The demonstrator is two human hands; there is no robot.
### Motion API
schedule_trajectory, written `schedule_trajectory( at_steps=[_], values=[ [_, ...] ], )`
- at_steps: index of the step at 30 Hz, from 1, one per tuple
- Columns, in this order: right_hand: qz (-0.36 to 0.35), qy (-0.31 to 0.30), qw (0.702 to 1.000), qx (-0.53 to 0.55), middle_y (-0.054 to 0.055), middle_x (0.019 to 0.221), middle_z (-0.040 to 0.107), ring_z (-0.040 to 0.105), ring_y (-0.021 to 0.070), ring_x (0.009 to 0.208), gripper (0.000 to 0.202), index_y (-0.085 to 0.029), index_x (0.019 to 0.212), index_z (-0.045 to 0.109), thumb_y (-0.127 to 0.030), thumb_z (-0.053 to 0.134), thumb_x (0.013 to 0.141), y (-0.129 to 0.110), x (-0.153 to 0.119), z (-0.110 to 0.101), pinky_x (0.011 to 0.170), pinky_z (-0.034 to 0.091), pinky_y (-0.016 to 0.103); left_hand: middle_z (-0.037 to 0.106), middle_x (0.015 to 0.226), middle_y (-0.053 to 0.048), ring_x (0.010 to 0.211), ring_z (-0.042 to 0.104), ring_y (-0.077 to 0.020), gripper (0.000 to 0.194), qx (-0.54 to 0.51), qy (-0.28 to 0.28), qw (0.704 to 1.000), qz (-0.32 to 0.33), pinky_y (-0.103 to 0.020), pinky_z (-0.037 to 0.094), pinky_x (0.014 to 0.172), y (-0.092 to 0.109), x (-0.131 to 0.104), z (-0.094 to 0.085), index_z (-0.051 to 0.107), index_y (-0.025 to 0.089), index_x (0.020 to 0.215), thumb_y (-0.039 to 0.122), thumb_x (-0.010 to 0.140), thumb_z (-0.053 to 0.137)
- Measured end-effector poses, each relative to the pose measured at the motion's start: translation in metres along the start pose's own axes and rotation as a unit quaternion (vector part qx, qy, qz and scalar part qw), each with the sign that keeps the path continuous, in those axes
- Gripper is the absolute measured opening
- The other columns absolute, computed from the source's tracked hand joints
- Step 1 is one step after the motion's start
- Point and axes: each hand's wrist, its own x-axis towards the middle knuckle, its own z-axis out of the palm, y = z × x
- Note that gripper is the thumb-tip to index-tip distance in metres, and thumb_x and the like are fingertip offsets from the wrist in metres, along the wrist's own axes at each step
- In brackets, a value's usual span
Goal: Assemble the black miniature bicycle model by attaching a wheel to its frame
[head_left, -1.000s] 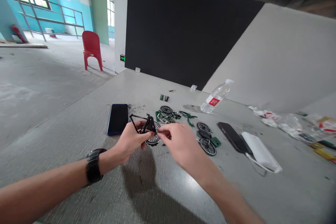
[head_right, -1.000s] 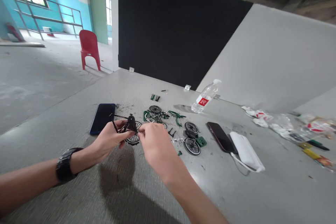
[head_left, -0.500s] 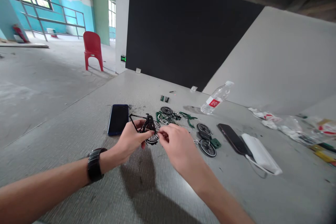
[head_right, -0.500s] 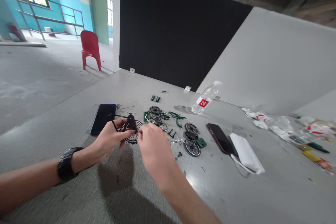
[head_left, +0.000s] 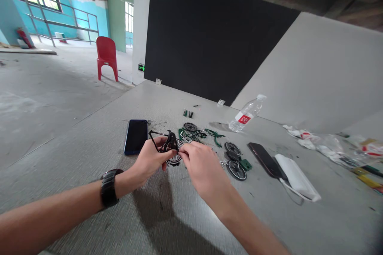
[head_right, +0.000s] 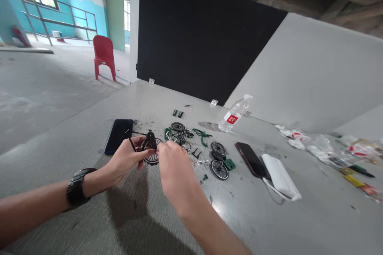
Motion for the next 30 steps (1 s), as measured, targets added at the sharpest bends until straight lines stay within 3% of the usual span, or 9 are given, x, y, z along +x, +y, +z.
schedule_trajectory(
  at_steps=[12, 20, 25, 30],
  values=[
    [-0.008, 0.001, 1.0, 0.024, 0.001, 0.076, 0.065, 0.06, 0.0163, 0.069, 0.015, -0.018, 0.077, 0.06, -0.009, 0.058, 0.089, 0.005, -0.002, -0.001, 0.059, 0.036, 0.029, 0.062, 0.077, -0.001, 0.047, 0.046, -0.0066, 0.015, 0.013, -0.027, 1.0, 0.004, -0.018, 0.038, 0.037, -0.001, -0.001, -0.001, 0.066, 0.013, 0.086, 0.024, 0.075, 0.07],
    [-0.079, 0.025, 0.996, 0.04, 0.001, 0.076, 0.063, 0.06, 0.0173, 0.073, 0.016, -0.019, 0.08, 0.064, -0.007, 0.058, 0.09, 0.013, -0.008, -0.009, 0.062, 0.041, 0.028, 0.057, 0.072, 0.001, 0.048, 0.044, -0.0066, 0.02, -0.015, -0.031, 0.999, 0.009, -0.018, 0.039, 0.037, 0.002, 0.0, 0.001, 0.064, 0.012, 0.084, 0.031, 0.078, 0.069],
    [-0.117, 0.051, 0.986, 0.11, 0.003, 0.084, 0.069, 0.064, 0.0179, 0.079, 0.013, -0.02, 0.086, 0.069, -0.015, 0.059, 0.092, 0.024, -0.009, -0.005, 0.068, 0.046, 0.029, 0.056, 0.071, 0.001, 0.049, 0.044, -0.0069, 0.022, -0.01, -0.05, 0.999, 0.001, -0.018, 0.04, 0.038, 0.004, -0.003, 0.002, 0.064, 0.013, 0.082, 0.034, 0.08, 0.069],
    [-0.027, 0.111, 0.95, 0.291, -0.001, 0.074, 0.073, 0.067, 0.0153, 0.069, 0.008, -0.023, 0.083, 0.071, -0.025, 0.066, 0.089, 0.03, -0.012, 0.009, 0.065, 0.05, 0.028, 0.057, 0.073, 0.002, 0.045, 0.044, -0.0052, 0.019, -0.009, -0.067, 0.998, -0.005, -0.018, 0.039, 0.038, 0.006, -0.004, 0.002, 0.065, 0.012, 0.084, 0.031, 0.081, 0.068]
  ],
)
